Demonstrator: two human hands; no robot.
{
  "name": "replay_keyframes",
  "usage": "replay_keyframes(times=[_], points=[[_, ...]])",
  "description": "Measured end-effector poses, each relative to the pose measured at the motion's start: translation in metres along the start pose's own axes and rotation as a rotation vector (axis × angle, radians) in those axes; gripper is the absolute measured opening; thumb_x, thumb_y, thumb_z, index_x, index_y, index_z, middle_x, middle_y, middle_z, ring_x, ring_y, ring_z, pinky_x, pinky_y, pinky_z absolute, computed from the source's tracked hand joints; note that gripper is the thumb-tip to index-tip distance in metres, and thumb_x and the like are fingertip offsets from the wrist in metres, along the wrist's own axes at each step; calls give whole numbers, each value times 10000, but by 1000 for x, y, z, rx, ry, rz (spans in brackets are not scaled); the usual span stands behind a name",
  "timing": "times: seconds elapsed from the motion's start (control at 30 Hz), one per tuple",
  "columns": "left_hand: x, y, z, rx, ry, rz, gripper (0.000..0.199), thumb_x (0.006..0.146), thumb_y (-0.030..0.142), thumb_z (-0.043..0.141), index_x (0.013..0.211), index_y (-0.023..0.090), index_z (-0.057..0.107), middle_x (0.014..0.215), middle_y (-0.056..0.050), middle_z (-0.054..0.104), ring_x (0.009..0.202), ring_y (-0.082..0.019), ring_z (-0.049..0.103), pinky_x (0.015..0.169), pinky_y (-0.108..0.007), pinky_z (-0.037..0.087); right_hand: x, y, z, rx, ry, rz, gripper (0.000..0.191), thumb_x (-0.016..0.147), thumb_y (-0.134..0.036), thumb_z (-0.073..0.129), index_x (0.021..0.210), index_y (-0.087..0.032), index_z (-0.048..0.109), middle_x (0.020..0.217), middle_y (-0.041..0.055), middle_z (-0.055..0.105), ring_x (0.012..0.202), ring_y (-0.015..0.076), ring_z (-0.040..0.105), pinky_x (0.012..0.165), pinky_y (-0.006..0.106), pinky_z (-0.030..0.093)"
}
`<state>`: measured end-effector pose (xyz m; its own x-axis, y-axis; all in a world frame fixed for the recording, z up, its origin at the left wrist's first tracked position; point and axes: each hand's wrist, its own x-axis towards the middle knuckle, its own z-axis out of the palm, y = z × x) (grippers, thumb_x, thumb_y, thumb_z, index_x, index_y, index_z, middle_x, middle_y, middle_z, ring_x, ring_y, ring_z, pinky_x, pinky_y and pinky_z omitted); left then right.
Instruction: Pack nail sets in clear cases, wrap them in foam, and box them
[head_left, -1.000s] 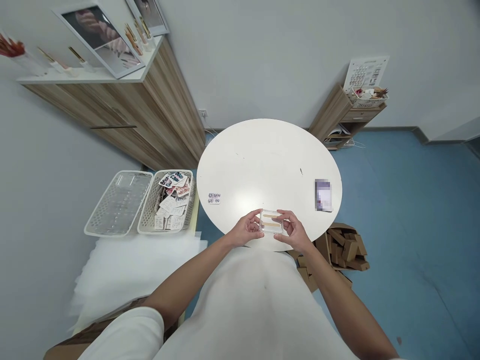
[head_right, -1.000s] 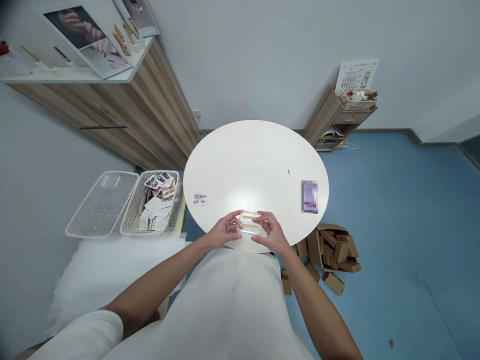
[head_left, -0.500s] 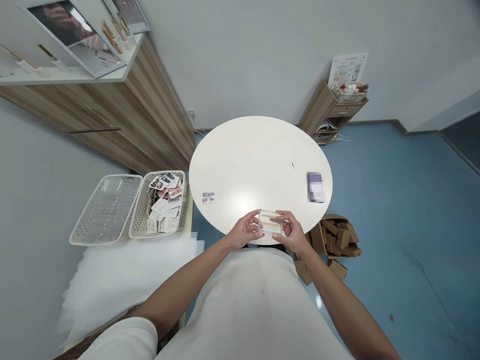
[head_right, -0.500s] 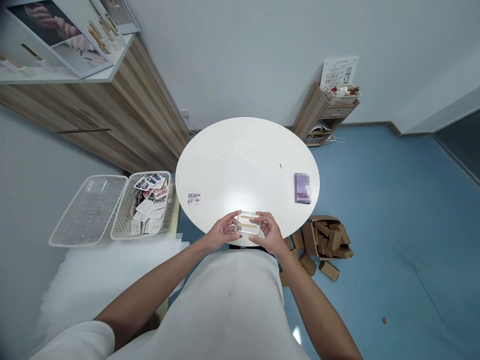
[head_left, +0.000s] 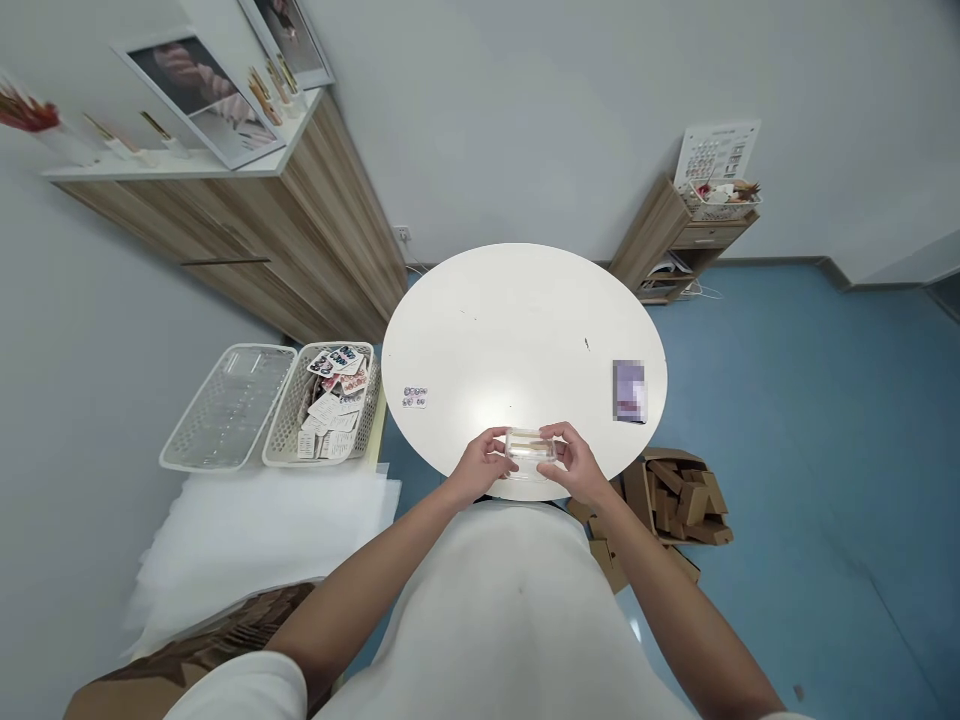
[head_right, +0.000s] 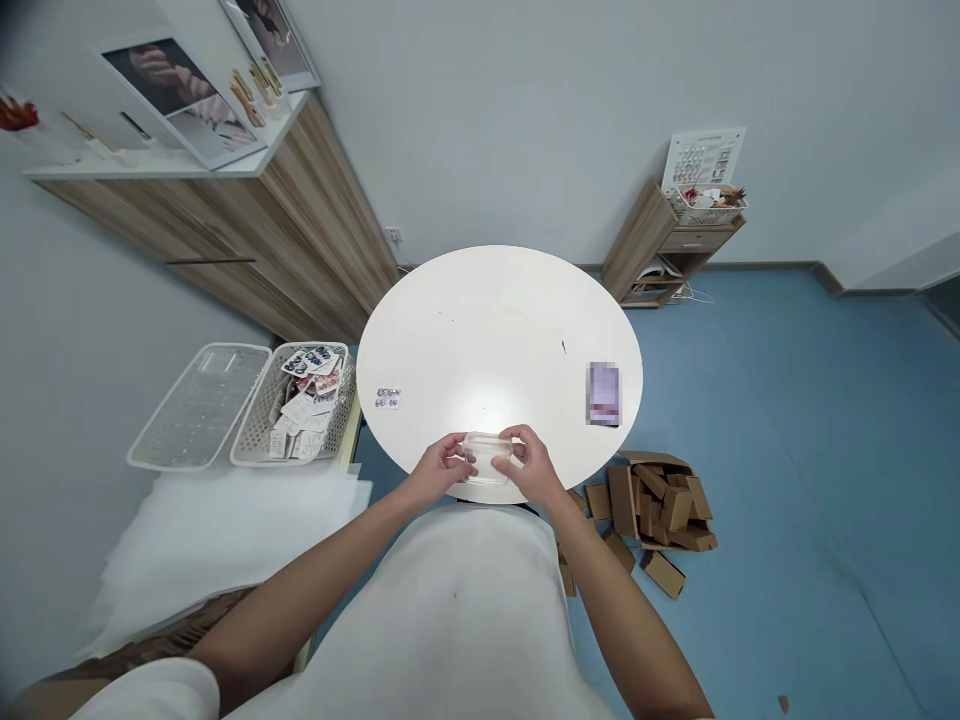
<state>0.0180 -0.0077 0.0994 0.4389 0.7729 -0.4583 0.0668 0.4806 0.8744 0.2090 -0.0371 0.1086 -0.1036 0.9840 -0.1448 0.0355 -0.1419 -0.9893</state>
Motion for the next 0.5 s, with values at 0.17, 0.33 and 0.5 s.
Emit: replay_keyframes(times=[0.17,0.33,0.5], points=[[3,-20,11,29,58,27,466,663,208,644,1106,207,500,857,-13,536,686,-107,594,638,-255,450,12,14,-5,-12,136,198,300,757,-493,515,899,-229,529,952,21,538,744,173,618,785,412,468],[14,-40,16,3,150,28,461,684,233,635,1121,203,490,869,-12,535,685,-95,582,662,-266,458,7,41,-10,47,108,330,490,731,-464,556,1166,-264,450,1008,27,508,764,159,614,786,391,479],[30,-65,19,13,235,-13,503,688,227,634,1152,201,443,898,-20,550,678,-91,575,682,-283,463,-12,71,-12,-35,102,404,520,705,-399,593,1189,-257,466,1070,50,506,897,175,553,801,373,472]])
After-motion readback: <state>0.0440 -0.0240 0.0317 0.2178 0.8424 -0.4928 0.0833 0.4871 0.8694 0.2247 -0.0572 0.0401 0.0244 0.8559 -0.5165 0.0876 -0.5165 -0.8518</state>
